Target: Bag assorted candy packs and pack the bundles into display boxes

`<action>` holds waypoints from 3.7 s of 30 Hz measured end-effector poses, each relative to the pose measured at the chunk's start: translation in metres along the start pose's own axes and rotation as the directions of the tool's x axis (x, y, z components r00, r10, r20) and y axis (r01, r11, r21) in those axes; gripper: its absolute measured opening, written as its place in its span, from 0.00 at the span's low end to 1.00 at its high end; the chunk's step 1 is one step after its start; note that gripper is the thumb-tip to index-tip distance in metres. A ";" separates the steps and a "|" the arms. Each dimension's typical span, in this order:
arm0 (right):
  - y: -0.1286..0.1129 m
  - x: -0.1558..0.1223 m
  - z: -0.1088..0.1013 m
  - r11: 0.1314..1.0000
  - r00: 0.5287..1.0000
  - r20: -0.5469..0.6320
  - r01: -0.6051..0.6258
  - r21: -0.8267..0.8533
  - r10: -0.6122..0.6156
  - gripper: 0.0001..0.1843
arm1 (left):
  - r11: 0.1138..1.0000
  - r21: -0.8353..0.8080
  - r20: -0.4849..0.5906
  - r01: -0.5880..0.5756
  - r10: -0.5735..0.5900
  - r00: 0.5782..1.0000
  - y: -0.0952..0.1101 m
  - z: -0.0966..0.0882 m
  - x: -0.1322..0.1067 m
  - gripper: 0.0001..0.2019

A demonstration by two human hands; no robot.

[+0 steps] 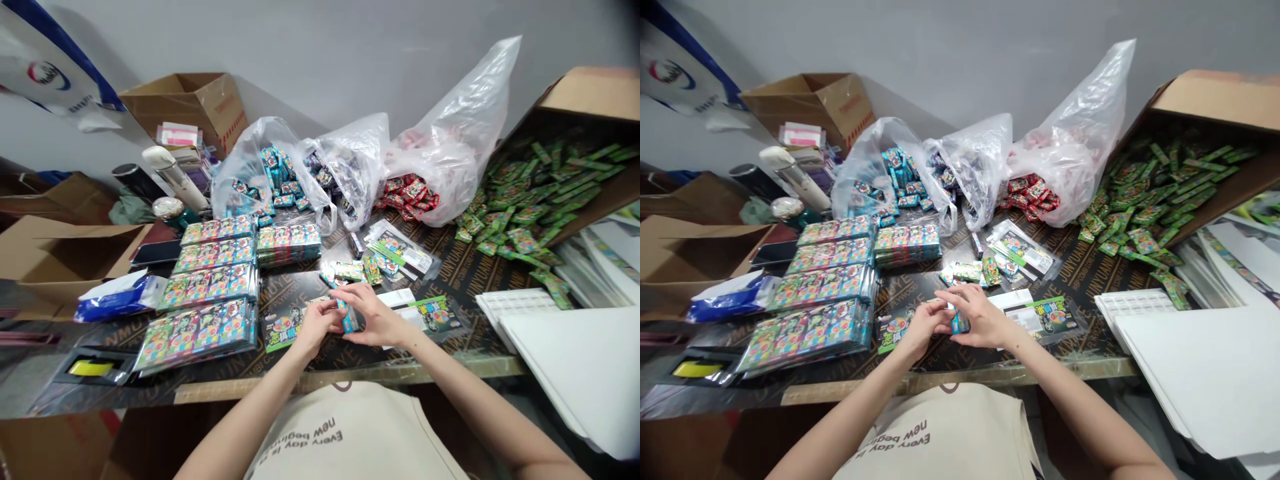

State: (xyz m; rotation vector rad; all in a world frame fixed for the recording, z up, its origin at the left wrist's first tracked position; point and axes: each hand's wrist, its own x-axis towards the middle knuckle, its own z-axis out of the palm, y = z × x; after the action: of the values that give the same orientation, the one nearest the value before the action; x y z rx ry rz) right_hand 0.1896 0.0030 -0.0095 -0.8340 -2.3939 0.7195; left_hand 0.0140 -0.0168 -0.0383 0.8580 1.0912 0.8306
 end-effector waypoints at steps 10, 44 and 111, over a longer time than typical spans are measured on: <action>0.035 -0.022 0.019 0.973 0.976 -0.028 -0.211 0.096 0.214 0.44 | 0.855 0.491 -0.128 -0.168 0.262 0.957 -0.018 -0.018 0.003 0.14; 0.052 -0.026 0.035 0.949 0.970 -0.156 -0.220 -0.227 0.188 0.38 | 0.159 0.949 0.197 -0.270 0.367 0.909 -0.023 -0.060 0.005 0.55; 0.027 -0.031 0.033 0.966 0.969 -0.130 -0.227 -0.124 0.211 0.34 | 0.130 0.877 0.412 -0.462 0.291 0.864 0.003 -0.030 0.009 0.44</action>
State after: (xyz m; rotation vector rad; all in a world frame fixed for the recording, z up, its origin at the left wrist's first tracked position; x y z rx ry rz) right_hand 0.2020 -0.0100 -0.0598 -1.1807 -2.2897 0.5750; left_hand -0.0124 -0.0022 -0.0459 2.3658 1.2332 0.3512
